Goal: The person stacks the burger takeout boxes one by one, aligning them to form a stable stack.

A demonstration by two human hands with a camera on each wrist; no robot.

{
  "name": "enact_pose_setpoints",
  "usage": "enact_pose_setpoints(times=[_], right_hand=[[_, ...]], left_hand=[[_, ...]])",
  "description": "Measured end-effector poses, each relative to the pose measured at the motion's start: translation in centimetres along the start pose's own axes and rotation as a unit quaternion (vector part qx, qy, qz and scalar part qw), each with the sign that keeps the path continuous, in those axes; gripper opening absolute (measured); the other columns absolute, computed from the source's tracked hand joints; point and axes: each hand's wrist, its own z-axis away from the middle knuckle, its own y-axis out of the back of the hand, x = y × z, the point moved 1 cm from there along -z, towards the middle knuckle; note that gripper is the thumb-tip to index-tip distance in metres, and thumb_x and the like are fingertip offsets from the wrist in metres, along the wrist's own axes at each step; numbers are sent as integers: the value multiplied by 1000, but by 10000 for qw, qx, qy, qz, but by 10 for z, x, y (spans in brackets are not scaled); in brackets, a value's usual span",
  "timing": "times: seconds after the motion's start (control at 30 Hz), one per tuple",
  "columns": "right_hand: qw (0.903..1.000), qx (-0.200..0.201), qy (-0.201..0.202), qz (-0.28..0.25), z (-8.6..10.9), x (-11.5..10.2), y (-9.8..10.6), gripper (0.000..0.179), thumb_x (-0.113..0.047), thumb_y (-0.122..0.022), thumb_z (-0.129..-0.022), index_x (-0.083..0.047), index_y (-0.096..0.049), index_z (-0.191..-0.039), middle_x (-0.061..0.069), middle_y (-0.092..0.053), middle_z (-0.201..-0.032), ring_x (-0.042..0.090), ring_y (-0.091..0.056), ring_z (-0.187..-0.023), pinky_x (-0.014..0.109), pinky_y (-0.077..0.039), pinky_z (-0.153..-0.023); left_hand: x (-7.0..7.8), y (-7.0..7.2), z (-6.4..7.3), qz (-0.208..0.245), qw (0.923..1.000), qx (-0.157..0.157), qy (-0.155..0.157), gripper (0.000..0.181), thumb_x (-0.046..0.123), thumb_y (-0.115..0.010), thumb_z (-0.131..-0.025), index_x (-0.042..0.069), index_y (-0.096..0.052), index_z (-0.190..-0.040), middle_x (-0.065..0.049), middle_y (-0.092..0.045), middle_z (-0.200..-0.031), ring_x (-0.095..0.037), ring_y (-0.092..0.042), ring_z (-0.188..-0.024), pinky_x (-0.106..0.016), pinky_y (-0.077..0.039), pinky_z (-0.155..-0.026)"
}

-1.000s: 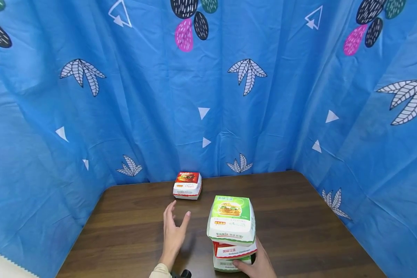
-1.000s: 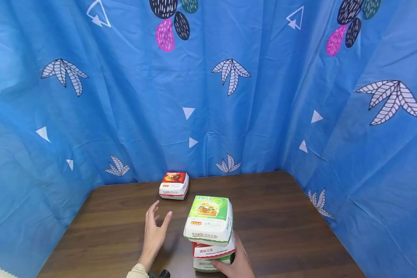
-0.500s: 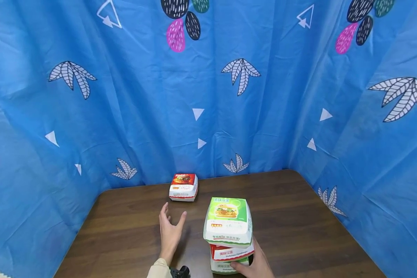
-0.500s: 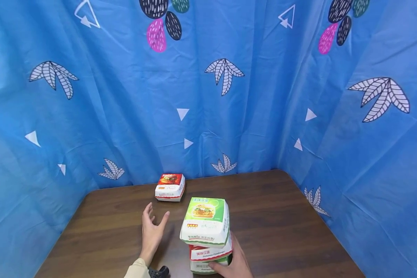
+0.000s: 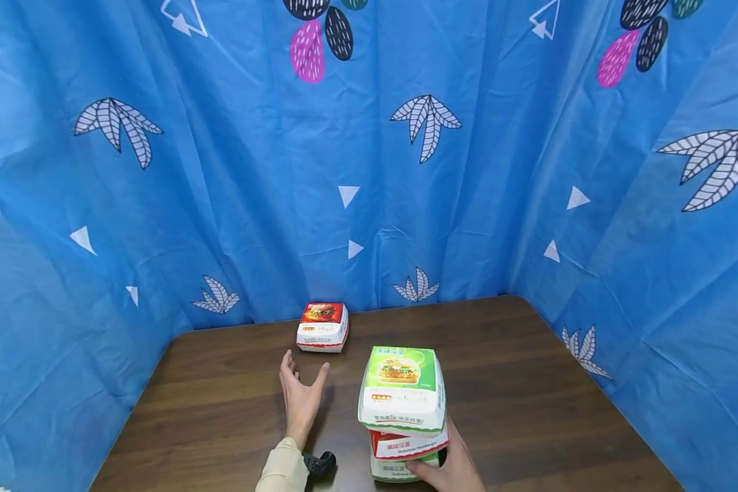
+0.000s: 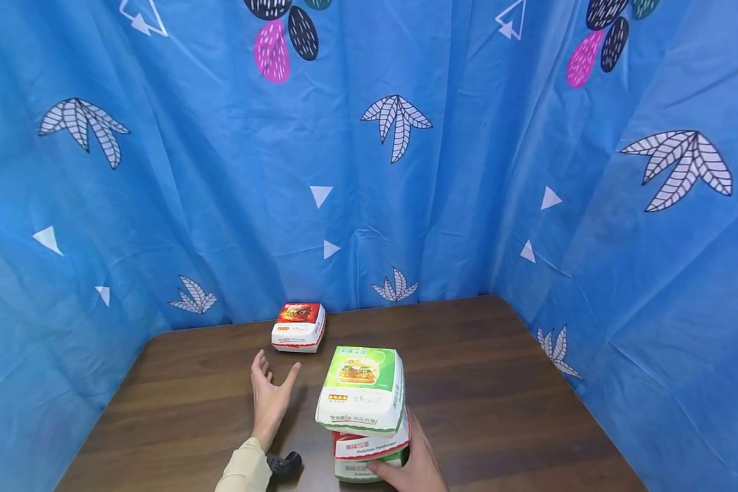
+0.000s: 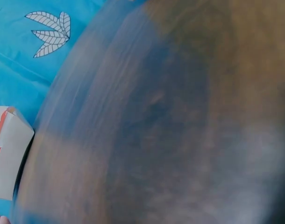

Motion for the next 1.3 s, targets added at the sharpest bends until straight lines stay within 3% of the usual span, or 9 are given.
enact_pose_setpoints(times=[0.23,0.53,0.8,0.97,1.17,1.3], right_hand=[[10000,-71,7,-66,-3,3,0,80,-16,-93,-72,-21,-50,-139,-10,-68,-116,7,-65,-103,28,-51,-90],[9997,-66,-192,-128,-4,4,0,80,-12,-93,-71,-18,-50,-138,-8,-70,-114,8,-67,-102,28,-51,-88],[9993,-256,-213,-149,-5,3,1,78,-11,-92,-72,-16,-50,-138,-4,-70,-115,9,-67,-101,27,-52,-88],[9993,-305,-55,-211,-4,1,-1,77,-11,-93,-71,-15,-51,-136,-5,-71,-114,9,-68,-101,27,-52,-88],[9955,-516,-308,-736,-3,-2,-4,74,-5,-90,-73,-14,-50,-135,1,-72,-116,14,-71,-103,29,-55,-89],[9960,-434,-290,-722,-3,-3,-5,75,-4,-90,-72,-13,-50,-135,1,-72,-116,14,-70,-103,29,-55,-89]], left_hand=[[-5,-8,-11,-261,9980,281,-507,88,22,-85,-86,18,-35,-159,-21,-21,-163,-42,-27,-149,-64,-28,-118],[-6,-18,-25,-552,9975,124,-428,88,30,-84,-87,23,-33,-160,-18,-18,-165,-42,-27,-149,-65,-29,-118],[-2,-26,-30,-900,9930,-9,-767,99,32,-86,-84,24,-28,-163,-24,-5,-167,-47,-21,-152,-64,-30,-118],[-4,-30,-35,-1172,9904,-24,-733,98,37,-85,-84,26,-28,-163,-25,-5,-167,-50,-24,-150,-67,-30,-117],[-9,-33,-39,-1436,9856,104,-884,95,39,-87,-81,27,-36,-160,-29,-8,-167,-55,-26,-148,-67,-30,-115],[-11,-35,-41,-1757,9807,52,-861,91,43,-87,-81,29,-41,-158,-29,-11,-167,-56,-28,-146,-69,-33,-111]])
